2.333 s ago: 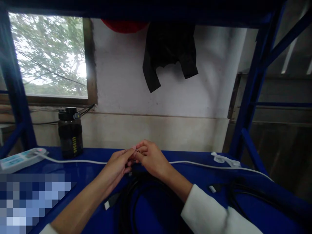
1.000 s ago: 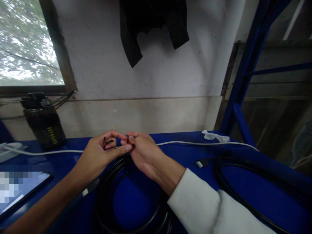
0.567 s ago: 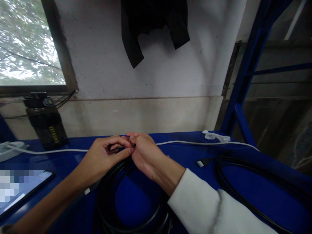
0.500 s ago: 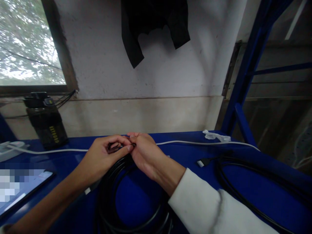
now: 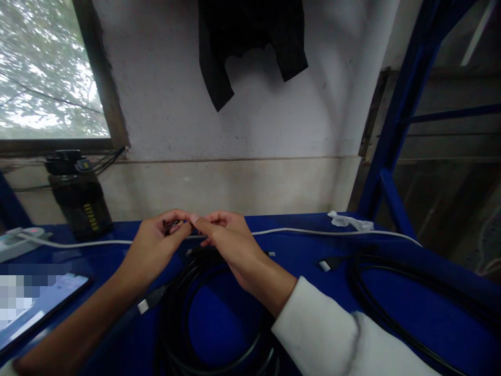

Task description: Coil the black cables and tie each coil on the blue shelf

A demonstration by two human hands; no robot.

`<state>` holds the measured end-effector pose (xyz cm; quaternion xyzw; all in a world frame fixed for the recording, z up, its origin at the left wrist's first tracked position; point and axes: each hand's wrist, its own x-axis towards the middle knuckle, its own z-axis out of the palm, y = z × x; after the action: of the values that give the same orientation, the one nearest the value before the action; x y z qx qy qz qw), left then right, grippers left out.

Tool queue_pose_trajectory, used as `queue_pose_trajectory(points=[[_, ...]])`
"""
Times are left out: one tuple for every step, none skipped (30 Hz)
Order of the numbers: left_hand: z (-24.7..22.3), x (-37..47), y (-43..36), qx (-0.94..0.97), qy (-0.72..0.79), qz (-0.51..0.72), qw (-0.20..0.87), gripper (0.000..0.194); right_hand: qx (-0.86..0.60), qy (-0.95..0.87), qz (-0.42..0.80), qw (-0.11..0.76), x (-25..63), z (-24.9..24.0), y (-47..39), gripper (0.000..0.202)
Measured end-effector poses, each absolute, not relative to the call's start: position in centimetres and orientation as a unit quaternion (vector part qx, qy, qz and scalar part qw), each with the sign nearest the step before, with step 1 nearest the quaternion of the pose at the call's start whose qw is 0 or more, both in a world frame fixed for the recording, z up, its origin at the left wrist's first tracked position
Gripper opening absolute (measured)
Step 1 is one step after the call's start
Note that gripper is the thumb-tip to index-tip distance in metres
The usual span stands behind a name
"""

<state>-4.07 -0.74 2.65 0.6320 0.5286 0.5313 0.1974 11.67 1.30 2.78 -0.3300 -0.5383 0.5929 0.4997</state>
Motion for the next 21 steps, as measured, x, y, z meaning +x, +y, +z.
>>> queue_pose_trajectory(points=[[2.6,-4.1,-0.7,0.626,0.536,0.533,0.19,0.025,-0.338,-0.55,0.585,0.491,11.7,2.8,1.2,0.023],[2.6,-4.2,-0.7,0.619,0.543,0.536,0.187,0.027,-0.343,-0.561,0.577,0.485,11.7,2.8,1.2,0.023],[2.6,-4.2,-0.6,0.611,0.548,0.539,0.188,0.028,-0.347,-0.568,0.569,0.483,11.6,2.8,1.1,0.024],[2.6,-4.2,-0.6,0.603,0.552,0.543,0.194,0.03,-0.347,-0.571,0.564,0.486,11.6,2.9,1.1,0.023],[2.5,-4.2,-0.6,0.594,0.554,0.546,0.204,0.031,-0.344,-0.571,0.561,0.492,11.5,2.9,1.1,0.022],[2.6,-4.1,-0.7,0.586,0.553,0.55,0.218,0.031,-0.34,-0.566,0.561,0.5,11.5,2.9,1.1,0.02],[2.6,-4.0,-0.7,0.579,0.55,0.555,0.234,0.031,-0.335,-0.558,0.565,0.507,11.4,2.9,1.2,0.017],[2.6,-3.9,-0.8,0.572,0.541,0.562,0.254,0.031,-0.329,-0.549,0.572,0.514,11.4,3.0,1.2,0.015],[2.7,-3.8,-0.9,0.566,0.53,0.568,0.278,0.031,-0.322,-0.539,0.579,0.519,11.4,3.0,1.3,0.014],[2.8,-3.7,-0.9,0.559,0.516,0.573,0.305,0.03,-0.316,-0.53,0.587,0.524,11.4,3.0,1.3,0.014],[2.9,-3.5,-1.0,0.551,0.501,0.579,0.332,0.03,-0.31,-0.521,0.594,0.528,11.5,3.0,1.4,0.014],[3.0,-3.3,-1.0,0.542,0.485,0.587,0.355,0.03,-0.306,-0.514,0.6,0.532,11.5,3.0,1.4,0.013],[3.1,-3.1,-1.0,0.533,0.47,0.596,0.375,0.031,-0.303,-0.507,0.603,0.535,11.6,3.0,1.5,0.013],[3.2,-3.0,-1.0,0.523,0.455,0.605,0.391,0.033,-0.302,-0.502,0.605,0.539,11.6,3.0,1.5,0.013],[3.2,-2.8,-1.0,0.514,0.442,0.614,0.404,0.034,-0.302,-0.499,0.605,0.542,11.6,3.0,1.5,0.014],[3.3,-2.7,-1.0,0.504,0.431,0.622,0.417,0.035,-0.303,-0.498,0.604,0.544,11.6,3.0,1.6,0.015],[3.4,-2.7,-1.0,0.495,0.421,0.627,0.429,0.035,-0.305,-0.498,0.602,0.545,11.7,3.0,1.6,0.016],[3.4,-2.7,-0.9,0.485,0.414,0.631,0.442,0.035,-0.309,-0.499,0.6,0.544,11.7,3.1,1.6,0.016],[3.4,-2.7,-0.8,0.475,0.409,0.635,0.451,0.034,-0.313,-0.499,0.599,0.542,11.6,3.1,1.6,0.016],[3.4,-2.9,-0.7,0.466,0.407,0.64,0.457,0.033,-0.317,-0.499,0.598,0.541,11.6,3.1,1.6,0.016],[3.3,-3.1,-0.6,0.458,0.407,0.644,0.459,0.032,-0.321,-0.5,0.597,0.539,11.6,3.1,1.6,0.016]])
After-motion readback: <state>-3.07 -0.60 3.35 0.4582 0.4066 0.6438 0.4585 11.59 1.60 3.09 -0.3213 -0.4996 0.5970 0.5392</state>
